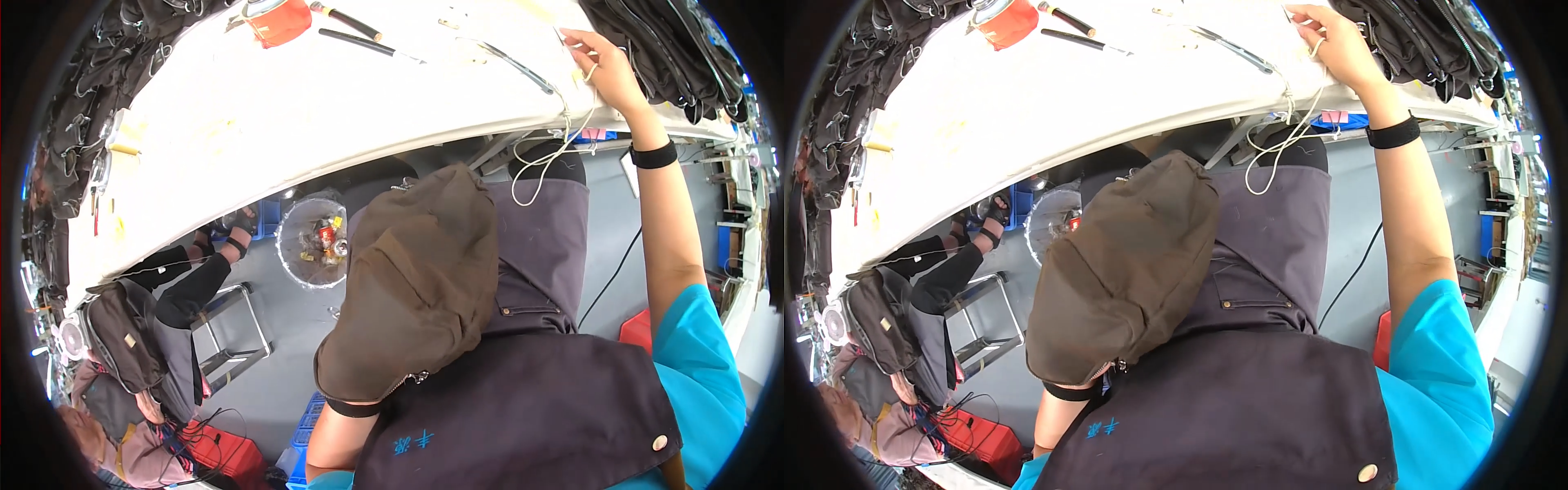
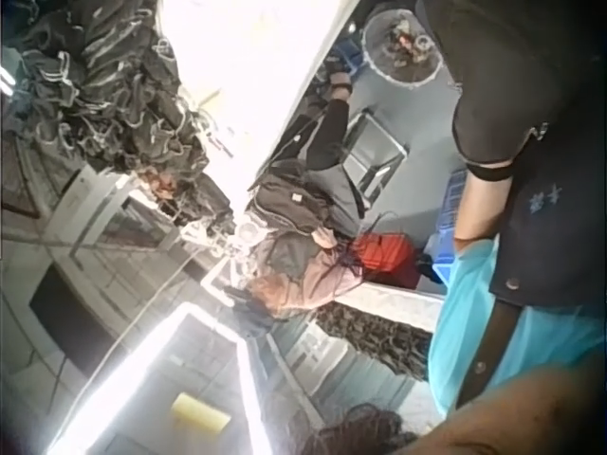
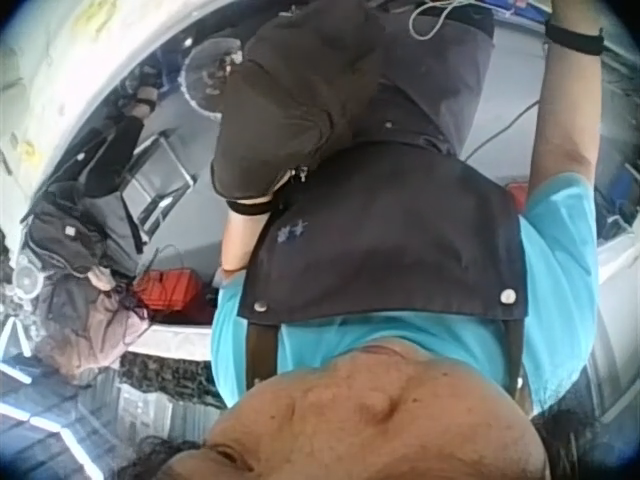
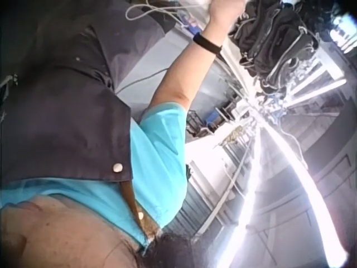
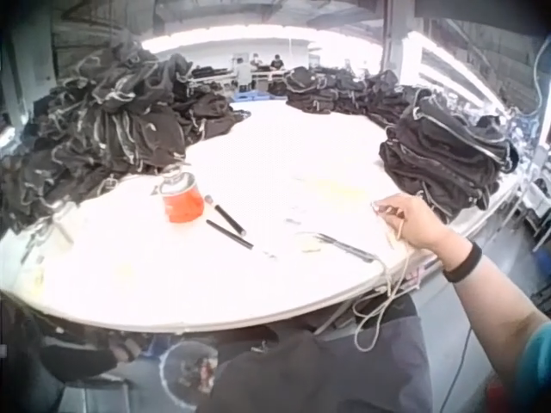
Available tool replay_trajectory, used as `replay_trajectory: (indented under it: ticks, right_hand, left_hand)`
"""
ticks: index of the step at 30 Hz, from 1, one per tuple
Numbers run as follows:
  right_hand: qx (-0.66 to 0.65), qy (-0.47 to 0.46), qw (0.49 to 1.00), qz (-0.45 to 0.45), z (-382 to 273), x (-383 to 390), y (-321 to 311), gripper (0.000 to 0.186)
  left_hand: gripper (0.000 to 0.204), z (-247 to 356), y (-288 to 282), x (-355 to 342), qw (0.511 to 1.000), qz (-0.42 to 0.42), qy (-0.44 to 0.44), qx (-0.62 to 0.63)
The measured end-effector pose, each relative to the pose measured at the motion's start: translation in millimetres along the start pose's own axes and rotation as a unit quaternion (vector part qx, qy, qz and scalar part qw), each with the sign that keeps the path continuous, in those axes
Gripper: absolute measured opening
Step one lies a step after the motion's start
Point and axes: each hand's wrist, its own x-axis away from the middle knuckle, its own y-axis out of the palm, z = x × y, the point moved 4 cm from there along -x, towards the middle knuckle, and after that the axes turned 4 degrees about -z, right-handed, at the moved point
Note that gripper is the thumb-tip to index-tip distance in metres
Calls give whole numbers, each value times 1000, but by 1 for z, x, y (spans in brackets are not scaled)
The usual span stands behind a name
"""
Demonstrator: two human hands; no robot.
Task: The recorder trims loose threads and inspects the zipper/lining of a small brown leather pouch at a workshop station.
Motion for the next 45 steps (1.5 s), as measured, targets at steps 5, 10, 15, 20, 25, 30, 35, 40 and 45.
replay_trajectory:
  ticks: [5,10,15,20,25,30,35,40,45]
  right_hand:
    - [-79,26,996,-28,19,6,-11,39]
    - [-45,6,994,-95,10,20,-25,45]
    - [4,-3,990,-142,-10,37,-41,67]
    - [-90,6,982,-163,1,45,-41,58]
    - [-131,-73,987,53,9,46,-51,28]
    - [-97,-148,969,173,-76,85,-44,23]
    - [-243,-263,927,-109,-180,124,2,15]
    - [-323,-329,852,-246,-236,153,38,56]
    - [-309,-309,858,-269,-253,170,55,58]
  left_hand:
    - [46,2,-12,6,988,-32,77,-129]
    - [49,3,-14,5,984,-67,30,-160]
    - [46,6,-12,19,969,-26,-233,82]
    - [43,27,-1,55,829,31,-464,312]
    - [41,0,9,165,663,-156,-464,567]
    - [42,4,14,140,694,-194,-422,549]
    - [44,16,7,125,723,-229,-377,532]
    - [45,20,2,100,748,-265,-333,510]
    - [45,29,-3,75,755,-295,-307,498]
